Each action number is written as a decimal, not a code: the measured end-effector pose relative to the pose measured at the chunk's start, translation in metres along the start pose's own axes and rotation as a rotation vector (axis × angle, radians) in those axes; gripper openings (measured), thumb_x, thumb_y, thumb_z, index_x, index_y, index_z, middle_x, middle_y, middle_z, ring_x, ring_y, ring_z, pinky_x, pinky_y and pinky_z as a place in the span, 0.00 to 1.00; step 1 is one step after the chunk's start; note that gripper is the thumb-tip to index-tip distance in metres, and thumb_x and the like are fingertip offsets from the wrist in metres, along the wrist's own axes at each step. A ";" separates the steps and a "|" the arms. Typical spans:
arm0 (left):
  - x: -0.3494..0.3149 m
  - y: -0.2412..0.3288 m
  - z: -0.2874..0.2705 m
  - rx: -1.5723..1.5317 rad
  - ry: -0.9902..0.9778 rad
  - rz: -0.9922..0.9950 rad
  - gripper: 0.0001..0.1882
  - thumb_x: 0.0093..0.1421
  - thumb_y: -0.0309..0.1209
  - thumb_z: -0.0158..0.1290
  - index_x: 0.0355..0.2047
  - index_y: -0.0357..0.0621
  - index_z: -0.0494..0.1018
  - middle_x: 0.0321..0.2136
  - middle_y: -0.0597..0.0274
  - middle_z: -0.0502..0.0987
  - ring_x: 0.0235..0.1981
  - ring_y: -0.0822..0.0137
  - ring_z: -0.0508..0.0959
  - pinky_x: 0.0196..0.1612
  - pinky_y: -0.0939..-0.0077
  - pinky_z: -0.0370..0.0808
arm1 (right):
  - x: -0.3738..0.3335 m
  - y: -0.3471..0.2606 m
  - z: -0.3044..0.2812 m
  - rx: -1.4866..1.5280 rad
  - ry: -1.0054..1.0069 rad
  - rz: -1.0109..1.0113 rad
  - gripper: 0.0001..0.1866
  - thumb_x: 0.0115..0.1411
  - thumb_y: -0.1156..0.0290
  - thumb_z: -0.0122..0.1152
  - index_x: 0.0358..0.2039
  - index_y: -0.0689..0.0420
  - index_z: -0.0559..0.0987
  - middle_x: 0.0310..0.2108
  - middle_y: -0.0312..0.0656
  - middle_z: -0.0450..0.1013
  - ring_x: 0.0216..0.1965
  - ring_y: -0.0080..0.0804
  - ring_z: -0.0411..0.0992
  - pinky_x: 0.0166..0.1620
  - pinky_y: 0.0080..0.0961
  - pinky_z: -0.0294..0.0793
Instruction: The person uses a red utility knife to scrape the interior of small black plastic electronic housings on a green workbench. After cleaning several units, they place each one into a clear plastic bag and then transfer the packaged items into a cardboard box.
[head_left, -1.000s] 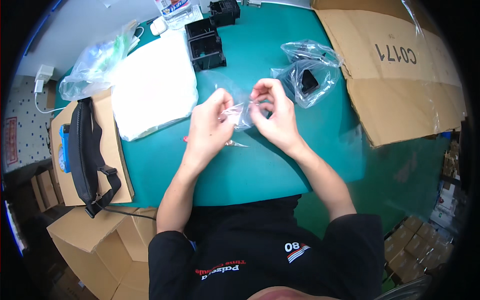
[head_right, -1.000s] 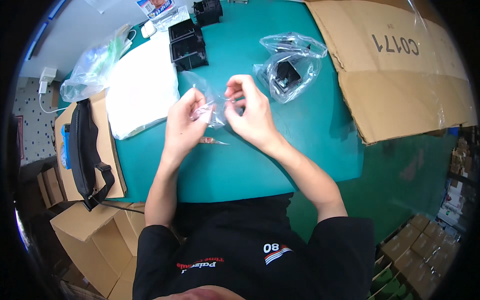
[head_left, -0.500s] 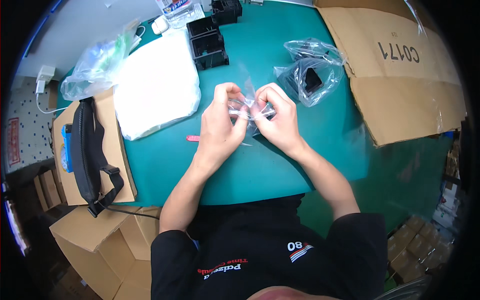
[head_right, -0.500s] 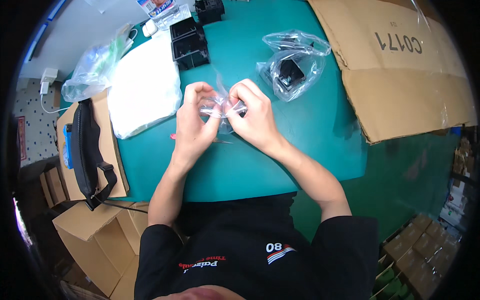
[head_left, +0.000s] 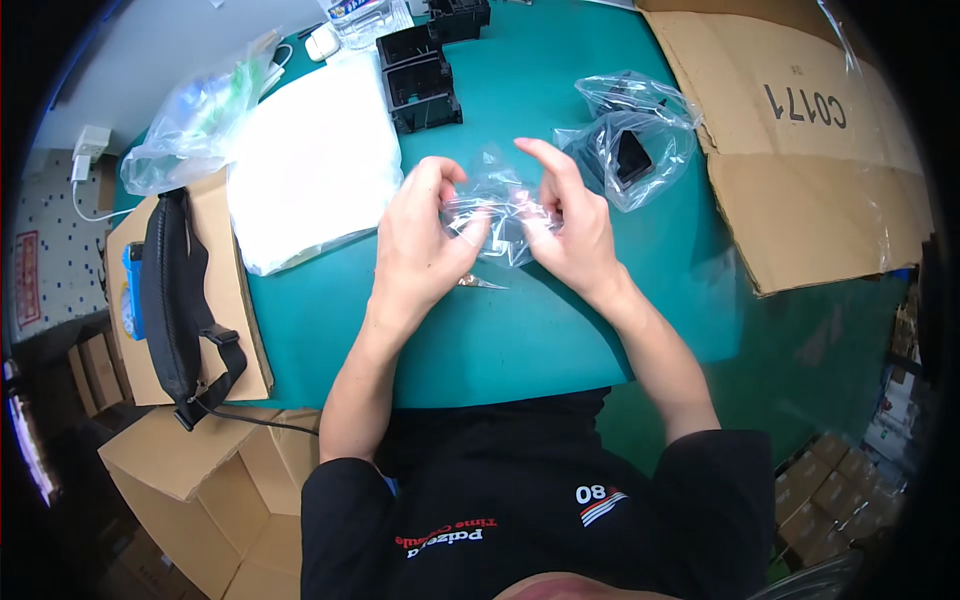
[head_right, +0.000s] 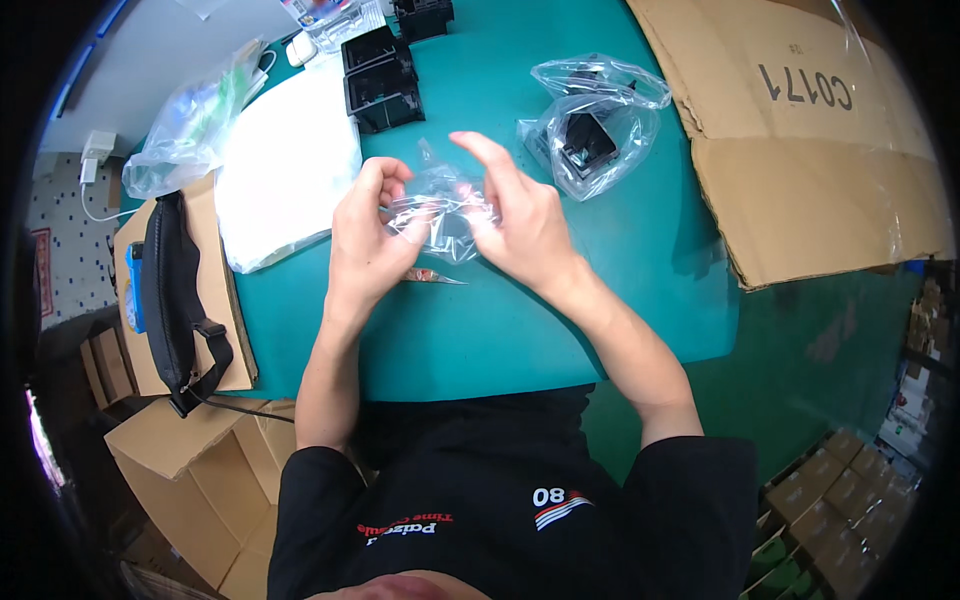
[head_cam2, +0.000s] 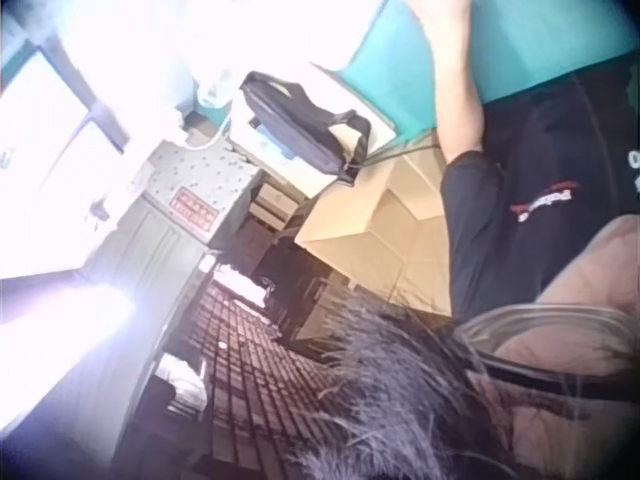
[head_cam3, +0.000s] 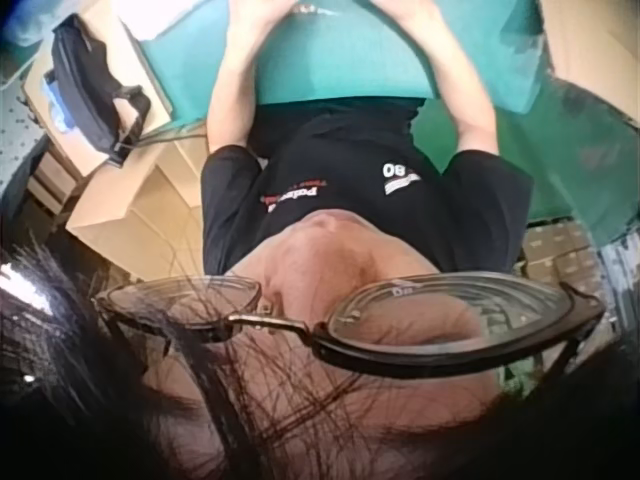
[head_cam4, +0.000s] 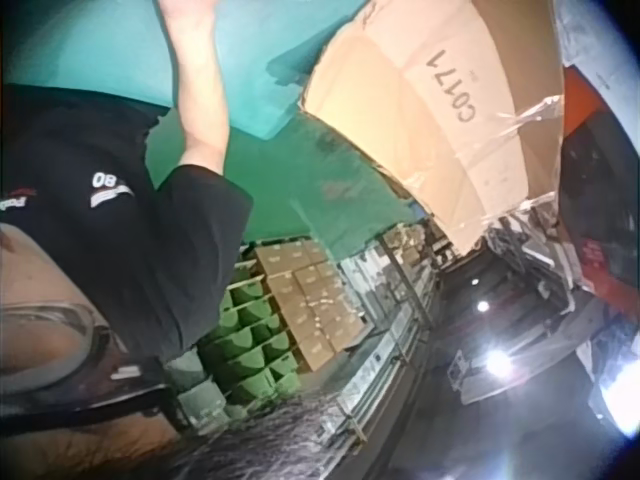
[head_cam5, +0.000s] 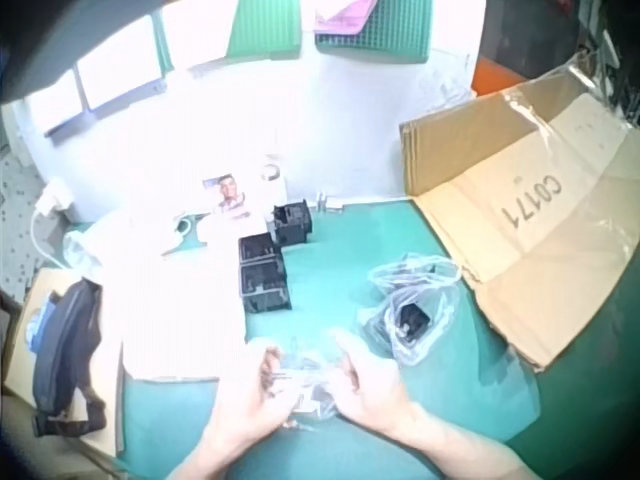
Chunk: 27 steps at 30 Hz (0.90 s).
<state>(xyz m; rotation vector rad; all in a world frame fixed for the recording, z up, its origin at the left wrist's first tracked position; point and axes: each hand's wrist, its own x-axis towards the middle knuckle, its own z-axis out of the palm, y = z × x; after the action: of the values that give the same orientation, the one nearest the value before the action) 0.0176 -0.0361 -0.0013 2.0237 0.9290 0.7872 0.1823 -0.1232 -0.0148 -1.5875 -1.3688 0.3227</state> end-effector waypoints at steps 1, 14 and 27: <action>-0.002 -0.001 0.000 -0.042 -0.042 -0.024 0.14 0.51 0.17 0.57 0.38 0.39 0.69 0.24 0.56 0.72 0.22 0.60 0.74 0.29 0.65 0.73 | -0.002 -0.003 0.001 0.006 -0.025 -0.052 0.34 0.53 0.86 0.60 0.61 0.47 0.75 0.21 0.43 0.70 0.20 0.40 0.70 0.27 0.37 0.73; 0.049 -0.040 -0.042 0.411 0.163 0.365 0.35 0.54 0.30 0.68 0.63 0.44 0.72 0.62 0.47 0.70 0.59 0.50 0.73 0.57 0.61 0.73 | 0.005 0.014 -0.004 -0.032 -0.139 -0.179 0.32 0.48 0.83 0.55 0.55 0.47 0.83 0.31 0.49 0.81 0.28 0.46 0.79 0.32 0.39 0.79; 0.045 -0.043 -0.014 0.419 0.263 0.341 0.25 0.49 0.22 0.69 0.47 0.37 0.74 0.53 0.45 0.73 0.54 0.45 0.76 0.55 0.57 0.75 | 0.007 0.013 -0.003 -0.037 -0.135 0.190 0.16 0.71 0.67 0.55 0.52 0.60 0.82 0.18 0.45 0.72 0.21 0.27 0.74 0.29 0.29 0.73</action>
<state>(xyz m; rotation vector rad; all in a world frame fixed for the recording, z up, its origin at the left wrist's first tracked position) 0.0170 0.0250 -0.0198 2.5318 0.9675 1.1404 0.1947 -0.1173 -0.0209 -1.7579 -1.3337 0.5303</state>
